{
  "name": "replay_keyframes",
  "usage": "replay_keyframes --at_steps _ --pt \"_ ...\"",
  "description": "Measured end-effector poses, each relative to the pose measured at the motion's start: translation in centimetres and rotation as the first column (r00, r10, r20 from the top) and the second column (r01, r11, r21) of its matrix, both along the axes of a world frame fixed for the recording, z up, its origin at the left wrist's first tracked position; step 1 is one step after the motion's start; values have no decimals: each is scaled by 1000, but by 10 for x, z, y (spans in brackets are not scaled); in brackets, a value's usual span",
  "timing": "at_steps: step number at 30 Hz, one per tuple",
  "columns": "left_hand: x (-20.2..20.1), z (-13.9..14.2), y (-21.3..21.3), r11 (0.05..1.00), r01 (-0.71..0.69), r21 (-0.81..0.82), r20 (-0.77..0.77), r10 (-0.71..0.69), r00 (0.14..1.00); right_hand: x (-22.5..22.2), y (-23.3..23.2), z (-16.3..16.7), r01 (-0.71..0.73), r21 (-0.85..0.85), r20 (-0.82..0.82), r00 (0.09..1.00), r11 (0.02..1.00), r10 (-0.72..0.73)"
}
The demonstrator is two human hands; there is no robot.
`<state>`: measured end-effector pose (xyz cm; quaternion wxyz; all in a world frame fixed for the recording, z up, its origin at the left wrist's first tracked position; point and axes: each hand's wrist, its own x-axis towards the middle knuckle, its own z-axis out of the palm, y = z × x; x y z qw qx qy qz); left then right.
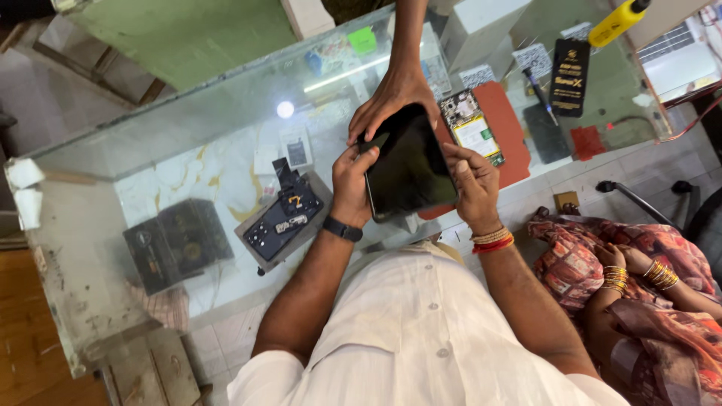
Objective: The person repairs a smartphone at a glass service counter. They pry open the phone's back cover, work on the internal battery and components with their fingers, hold the exposed phone up, handle a second phone and its separated parts, and press the assembled phone's screen while people stand nearby at the counter.
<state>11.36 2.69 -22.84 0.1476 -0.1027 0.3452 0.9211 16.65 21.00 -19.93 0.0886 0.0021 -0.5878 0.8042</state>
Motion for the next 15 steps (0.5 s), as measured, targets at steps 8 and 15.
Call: replay_keyframes --at_steps 8,15 --pt "-8 -2 -3 988 86 126 100 -99 990 1 0 3 -58 -63 -35 998 996 56" --pt "-27 10 21 944 105 314 -13 -107 994 1 0 9 -60 -42 7 998 997 61"
